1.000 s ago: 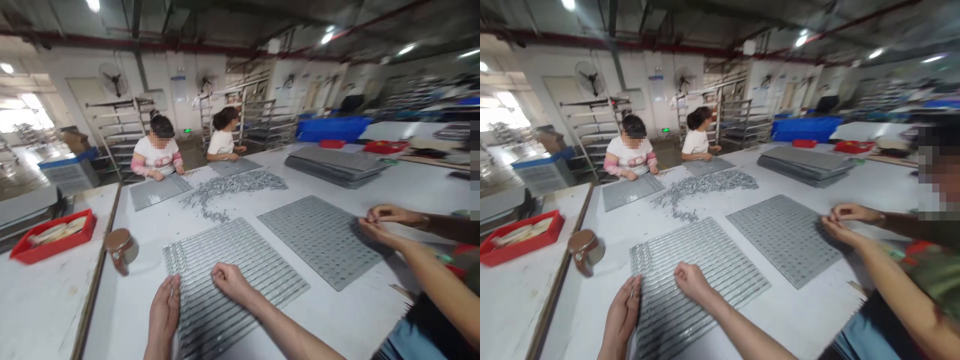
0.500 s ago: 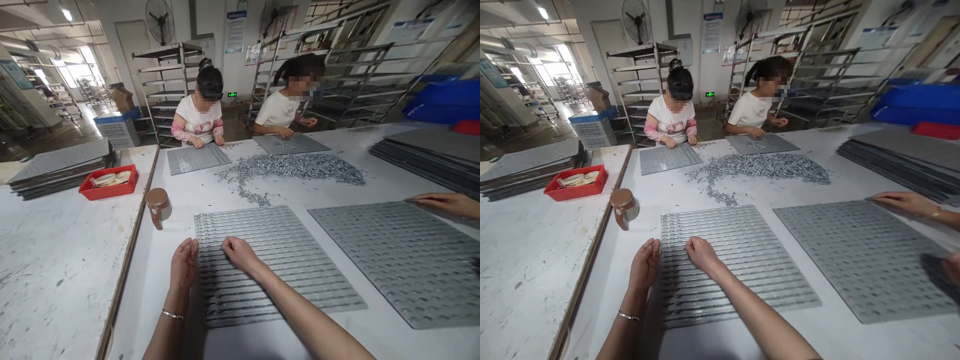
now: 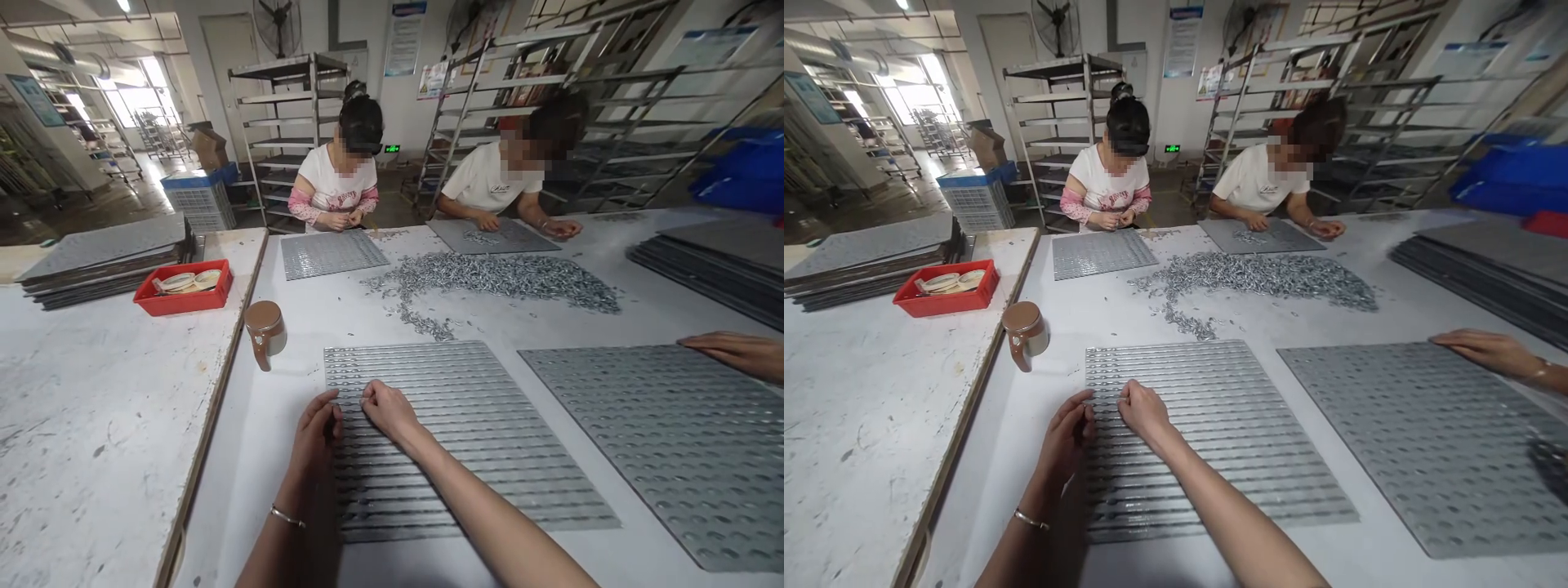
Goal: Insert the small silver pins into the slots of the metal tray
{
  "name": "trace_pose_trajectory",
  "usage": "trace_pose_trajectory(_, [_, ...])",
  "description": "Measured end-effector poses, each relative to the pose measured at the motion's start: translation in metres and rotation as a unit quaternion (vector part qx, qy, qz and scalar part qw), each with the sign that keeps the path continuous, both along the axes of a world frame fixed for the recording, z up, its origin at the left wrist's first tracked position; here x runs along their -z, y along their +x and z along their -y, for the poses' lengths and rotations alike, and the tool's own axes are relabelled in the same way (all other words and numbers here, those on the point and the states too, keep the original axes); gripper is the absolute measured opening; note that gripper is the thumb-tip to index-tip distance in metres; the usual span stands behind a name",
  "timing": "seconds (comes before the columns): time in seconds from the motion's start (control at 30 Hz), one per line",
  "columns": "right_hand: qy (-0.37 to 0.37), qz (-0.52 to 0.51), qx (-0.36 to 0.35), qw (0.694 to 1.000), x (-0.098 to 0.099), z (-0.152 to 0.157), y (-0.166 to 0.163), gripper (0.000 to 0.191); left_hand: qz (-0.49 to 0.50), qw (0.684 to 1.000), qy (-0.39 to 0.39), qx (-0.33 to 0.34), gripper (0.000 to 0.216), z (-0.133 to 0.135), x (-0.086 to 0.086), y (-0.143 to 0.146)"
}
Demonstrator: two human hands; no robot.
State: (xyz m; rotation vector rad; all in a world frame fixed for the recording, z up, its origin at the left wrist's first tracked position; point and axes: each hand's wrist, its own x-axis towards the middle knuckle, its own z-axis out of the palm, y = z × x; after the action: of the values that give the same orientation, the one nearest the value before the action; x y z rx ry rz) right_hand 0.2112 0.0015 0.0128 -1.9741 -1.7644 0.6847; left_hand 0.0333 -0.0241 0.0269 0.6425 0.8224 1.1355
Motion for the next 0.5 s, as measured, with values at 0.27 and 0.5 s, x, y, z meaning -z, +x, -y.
trace_pose_trajectory(0.27, [0.071,-0.258,-0.028,0.963,-0.011,0.038,0.005,0.027,-0.098,0.994,0.038,0.044,0.040,0.008,0.005,0.007])
trace_pose_trajectory(0.5, [0.074,-0.300,-0.008,0.951,-0.007,0.067,-0.003,0.032,-0.119,0.990,0.037,0.070,0.035,0.016,0.004,0.016])
